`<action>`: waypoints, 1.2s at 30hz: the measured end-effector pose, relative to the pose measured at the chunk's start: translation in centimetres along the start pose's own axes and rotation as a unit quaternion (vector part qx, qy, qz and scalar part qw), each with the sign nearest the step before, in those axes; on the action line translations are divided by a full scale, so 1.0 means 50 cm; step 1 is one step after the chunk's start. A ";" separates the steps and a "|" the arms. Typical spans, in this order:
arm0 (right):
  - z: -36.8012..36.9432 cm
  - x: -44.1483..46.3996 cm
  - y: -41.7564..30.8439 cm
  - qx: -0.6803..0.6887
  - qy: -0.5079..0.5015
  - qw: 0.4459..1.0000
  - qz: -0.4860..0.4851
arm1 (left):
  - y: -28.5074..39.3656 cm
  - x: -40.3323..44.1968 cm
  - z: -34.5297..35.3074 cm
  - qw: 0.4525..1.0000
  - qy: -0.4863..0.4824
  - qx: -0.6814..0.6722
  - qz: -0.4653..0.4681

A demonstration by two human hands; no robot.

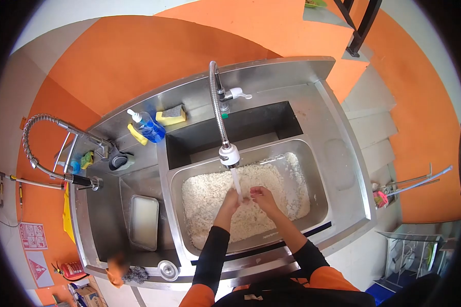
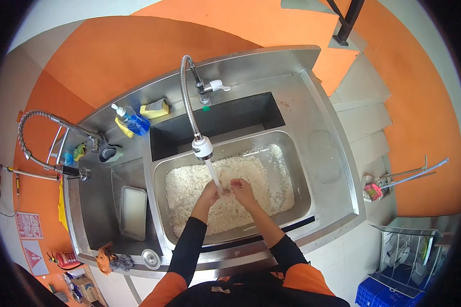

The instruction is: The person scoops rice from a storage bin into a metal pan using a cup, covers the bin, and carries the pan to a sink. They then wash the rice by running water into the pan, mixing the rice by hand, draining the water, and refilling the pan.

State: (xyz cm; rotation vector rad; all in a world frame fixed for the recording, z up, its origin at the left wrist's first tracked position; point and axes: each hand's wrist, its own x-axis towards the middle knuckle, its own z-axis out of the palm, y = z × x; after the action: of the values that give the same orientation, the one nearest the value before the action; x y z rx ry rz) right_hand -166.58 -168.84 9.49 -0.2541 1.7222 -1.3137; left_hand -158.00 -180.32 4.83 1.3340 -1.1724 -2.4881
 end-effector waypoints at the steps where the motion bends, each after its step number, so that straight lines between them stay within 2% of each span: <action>1: -0.002 -0.001 0.005 0.049 0.001 0.999 0.018 | -0.002 0.006 0.008 1.000 0.012 0.010 0.005; 2: -0.002 0.001 0.010 0.097 0.002 0.995 0.035 | 0.000 0.012 0.013 0.999 0.025 0.019 0.012; 6: 0.013 -0.020 -0.013 0.227 0.031 0.970 0.077 | 0.088 -0.036 0.058 0.997 -0.002 0.022 -0.078; 8: 0.028 -0.040 -0.021 0.139 0.041 0.988 0.058 | 0.115 -0.053 0.044 0.992 -0.030 0.045 -0.114; 9: 0.035 -0.047 -0.022 0.095 0.044 0.993 0.048 | 0.128 -0.076 0.041 0.991 -0.031 0.083 -0.099; 10: 0.045 -0.048 0.009 -0.076 -0.017 0.997 -0.026 | 0.141 -0.106 0.037 0.988 -0.031 0.120 -0.086; 11: 0.058 -0.040 0.055 -0.243 -0.077 0.961 -0.103 | 0.153 -0.125 0.027 0.984 -0.030 0.158 -0.073; 12: 0.070 -0.034 0.080 -0.401 -0.133 0.889 -0.178 | 0.163 -0.132 0.010 0.979 -0.068 0.183 -0.059; 13: 0.094 -0.077 0.049 -0.372 -0.243 0.887 -0.123 | 0.167 -0.144 -0.013 0.972 -0.105 0.206 -0.050; 15: 0.189 -0.127 0.049 -0.354 -0.382 0.841 -0.148 | 0.201 -0.177 -0.020 0.957 -0.142 0.245 -0.064; 16: 0.257 -0.131 0.113 -0.367 -0.410 0.803 -0.229 | 0.211 -0.189 -0.024 0.948 -0.139 0.286 -0.027; 18: 0.405 -0.127 0.268 -0.206 -0.460 0.841 -0.196 | 0.224 -0.203 -0.041 0.920 -0.133 0.365 0.050; 21: 0.454 -0.154 0.219 -0.119 -0.366 0.888 -0.251 | 0.212 -0.208 -0.077 0.881 -0.022 0.452 0.134; 23: 0.484 -0.052 0.296 -0.187 -0.272 0.937 -0.118 | 0.212 -0.226 -0.100 0.892 0.000 0.431 0.132; 25: 0.429 0.006 0.238 -0.149 -0.183 0.958 -0.162 | 0.216 -0.253 -0.123 0.906 0.010 0.404 0.126; 27: 0.363 0.044 0.144 -0.155 -0.138 0.978 -0.031 | 0.224 -0.294 -0.132 0.924 0.010 0.364 0.117; 30: 0.329 0.014 0.074 -0.210 -0.002 0.969 -0.129 | 0.248 -0.340 -0.131 0.928 0.036 0.330 0.166; 31: 0.330 -0.007 0.044 -0.301 -0.061 0.949 -0.066 | 0.254 -0.345 -0.131 0.935 0.040 0.310 0.165; 32: 0.343 -0.020 0.030 -0.404 -0.218 0.884 -0.090 | 0.255 -0.349 -0.131 0.943 0.044 0.290 0.160; 33: 0.361 -0.039 0.015 -0.490 -0.366 0.783 -0.110 | 0.252 -0.352 -0.132 0.950 0.048 0.268 0.153; 35: 0.392 -0.130 -0.094 -0.510 -0.467 0.722 -0.001 | 0.235 -0.339 -0.151 0.954 0.044 0.249 0.163; 36: 0.409 -0.131 -0.087 -0.487 -0.441 0.752 -0.058 | 0.232 -0.332 -0.157 0.955 0.042 0.239 0.172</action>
State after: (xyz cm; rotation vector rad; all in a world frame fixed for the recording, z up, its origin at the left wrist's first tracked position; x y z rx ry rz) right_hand -149.00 -179.76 16.65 -1.3571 1.3523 -0.0975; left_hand -145.03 -186.37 21.15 1.1723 -1.8815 -1.9580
